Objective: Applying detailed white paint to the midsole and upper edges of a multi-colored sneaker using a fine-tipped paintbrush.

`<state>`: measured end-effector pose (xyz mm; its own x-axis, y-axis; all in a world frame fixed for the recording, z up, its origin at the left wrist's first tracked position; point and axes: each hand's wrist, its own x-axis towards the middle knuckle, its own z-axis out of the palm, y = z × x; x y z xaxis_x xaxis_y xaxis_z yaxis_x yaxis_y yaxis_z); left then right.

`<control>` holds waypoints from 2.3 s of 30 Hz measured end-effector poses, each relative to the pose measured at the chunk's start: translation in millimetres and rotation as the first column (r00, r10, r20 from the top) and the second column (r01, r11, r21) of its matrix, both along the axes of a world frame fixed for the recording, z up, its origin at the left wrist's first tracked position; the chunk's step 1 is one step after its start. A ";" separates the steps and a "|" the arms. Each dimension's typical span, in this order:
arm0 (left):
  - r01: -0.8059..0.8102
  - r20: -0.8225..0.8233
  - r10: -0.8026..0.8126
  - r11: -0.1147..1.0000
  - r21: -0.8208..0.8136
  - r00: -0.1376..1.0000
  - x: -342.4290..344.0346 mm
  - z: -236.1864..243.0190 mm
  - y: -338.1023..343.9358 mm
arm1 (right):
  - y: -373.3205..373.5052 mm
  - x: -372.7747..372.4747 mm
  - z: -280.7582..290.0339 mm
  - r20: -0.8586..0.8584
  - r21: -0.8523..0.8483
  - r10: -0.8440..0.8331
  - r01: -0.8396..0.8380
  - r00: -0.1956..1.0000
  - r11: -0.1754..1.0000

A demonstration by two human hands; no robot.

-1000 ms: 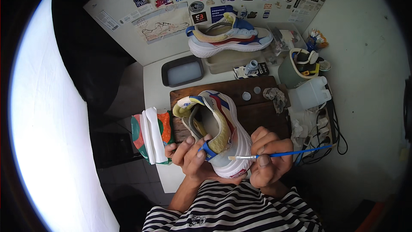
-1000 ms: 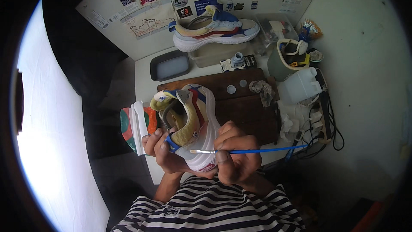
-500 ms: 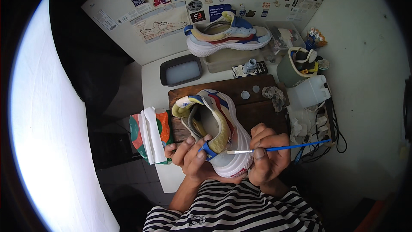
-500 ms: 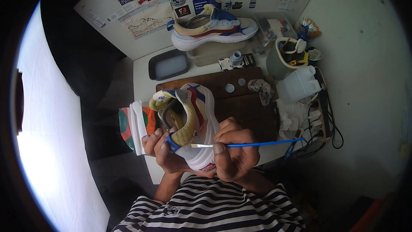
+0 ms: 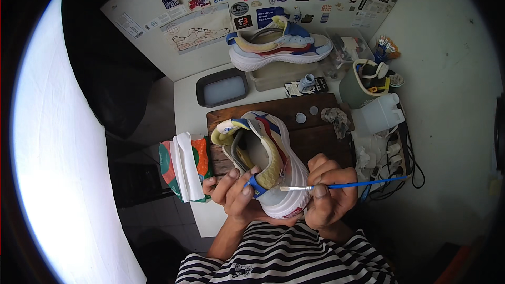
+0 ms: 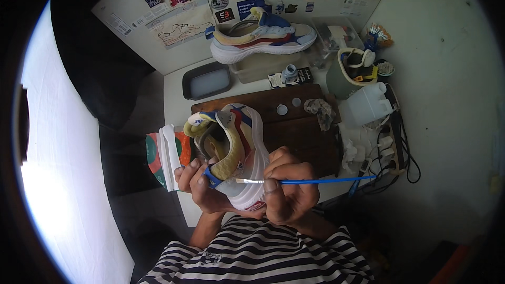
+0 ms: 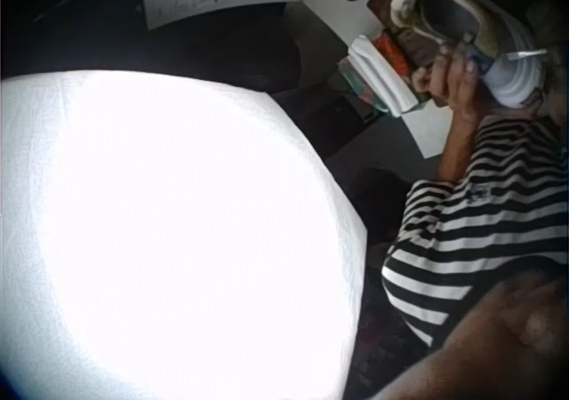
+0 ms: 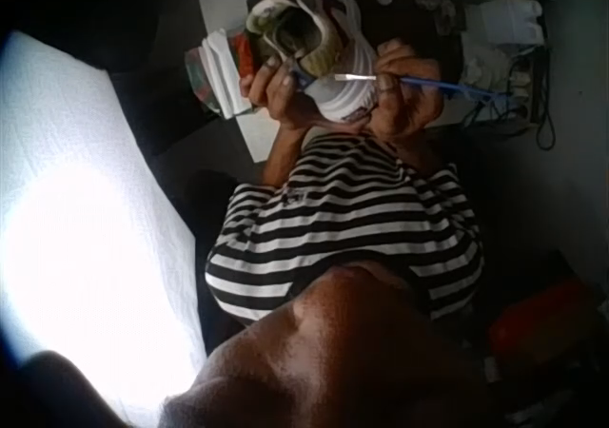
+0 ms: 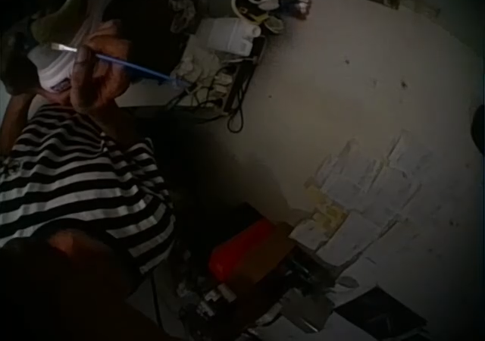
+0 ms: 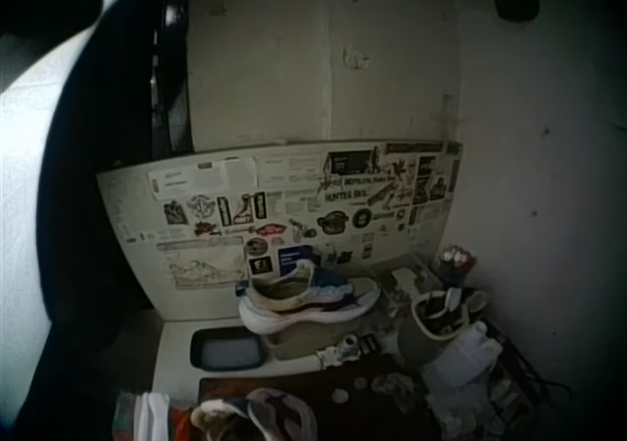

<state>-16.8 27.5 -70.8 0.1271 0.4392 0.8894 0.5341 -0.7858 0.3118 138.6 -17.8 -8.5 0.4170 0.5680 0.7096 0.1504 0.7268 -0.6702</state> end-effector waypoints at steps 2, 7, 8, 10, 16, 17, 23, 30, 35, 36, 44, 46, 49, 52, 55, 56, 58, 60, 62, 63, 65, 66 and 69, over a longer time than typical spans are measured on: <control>0.006 0.000 -0.006 1.000 -0.002 1.000 0.7 1.2 -0.4 | -1.8 1.0 0.8 0.052 -0.002 0.012 -0.012 0.999 1.000; -0.004 -0.005 0.004 1.000 -0.020 1.000 2.6 4.6 -1.6 | -2.8 0.9 4.7 0.167 -0.035 0.015 -0.009 0.986 0.999; -0.003 -0.005 0.003 1.000 -0.021 1.000 1.4 2.0 -1.3 | -2.8 0.7 2.5 0.147 -0.041 -0.004 0.011 0.989 0.999; -0.009 -0.022 0.009 1.000 -0.002 1.000 -1.0 -2.3 -0.7 | -2.4 0.4 -0.7 0.127 -0.050 -0.024 0.031 0.992 0.998; 0.070 -0.056 -0.070 0.998 -0.005 0.996 -0.7 7.7 -2.7 | -1.6 0.9 -1.1 0.057 0.014 -0.014 0.013 0.998 1.000; 0.071 -0.057 -0.071 0.997 -0.006 0.996 -1.0 7.4 -2.3 | -1.1 0.6 1.1 0.095 0.010 -0.017 0.017 0.995 1.000; 0.067 -0.048 -0.066 0.998 0.005 0.997 -2.2 3.6 -1.2 | -1.8 1.1 -2.0 0.079 -0.041 -0.035 0.038 0.996 0.998; 0.074 -0.061 -0.073 0.997 0.009 0.995 -1.7 6.7 -0.3 | -1.2 0.9 0.9 0.128 -0.021 -0.035 0.038 0.991 0.999; 0.093 -0.044 -0.092 0.996 0.004 0.995 0.4 7.6 0.2 | -1.0 5.8 -0.9 -0.027 -0.003 -0.023 0.023 0.999 1.000; 0.063 -0.040 -0.063 0.998 -0.004 0.997 1.3 4.4 0.4 | -1.6 8.2 0.2 -0.043 0.007 0.004 -0.004 0.999 1.000; 0.009 -0.038 -0.009 1.000 -0.008 0.999 0.9 3.3 1.4 | -0.3 5.9 -0.1 0.049 -0.047 0.005 -0.003 0.999 0.999; 0.011 -0.029 -0.011 1.000 0.007 1.000 1.0 1.3 3.0 | -0.9 6.8 -1.7 -0.014 -0.050 -0.020 0.019 1.000 0.999; 0.023 -0.012 -0.023 1.000 -0.010 1.000 2.1 5.5 2.1 | -1.2 8.7 -1.8 -0.025 -0.030 0.024 -0.025 0.999 0.999; 0.017 -0.024 -0.017 1.000 -0.005 1.000 1.8 7.0 2.2 | -0.2 7.5 -1.3 0.044 -0.049 0.037 -0.035 0.998 0.998; 0.029 -0.026 -0.029 1.000 0.002 0.999 2.2 3.6 2.9 | -0.9 12.2 -6.2 -0.013 -0.096 -0.002 0.001 1.000 0.995; 0.029 -0.027 -0.029 1.000 0.001 0.999 2.1 3.4 3.0 | -0.7 12.7 -5.2 -0.027 -0.062 0.019 -0.021 0.999 0.998; 0.013 -0.026 -0.013 1.000 0.004 1.000 1.6 3.6 3.3 | 0.1 12.6 -3.6 -0.043 -0.028 0.043 -0.044 0.998 0.999; 0.009 -0.025 -0.009 1.000 -0.006 1.000 0.9 6.0 1.0 | 1.1 11.6 -3.2 0.041 -0.022 0.120 -0.119 0.992 0.993; 0.020 -0.014 -0.020 1.000 -0.010 1.000 2.5 7.0 2.4 | 1.7 14.9 -5.3 0.024 -0.049 0.086 -0.085 0.996 0.995; 0.023 -0.034 -0.023 1.000 -0.006 0.999 1.0 4.3 3.4 | 1.8 16.6 -5.6 0.004 -0.079 0.056 -0.056 0.998 0.995; 0.019 -0.058 -0.019 1.000 -0.003 0.998 -0.7 3.5 2.7 | 1.2 18.3 -4.6 0.000 -0.064 0.088 -0.088 0.996 0.994; 0.020 -0.043 -0.021 1.000 -0.010 0.999 0.1 6.1 1.9 | 1.4 18.9 -4.3 -0.002 -0.049 0.118 -0.118 0.993 0.992; 0.015 -0.017 -0.015 1.000 -0.019 1.000 3.3 7.5 0.2 | 6.7 17.0 -8.4 0.023 -0.038 0.112 -0.111 0.993 0.993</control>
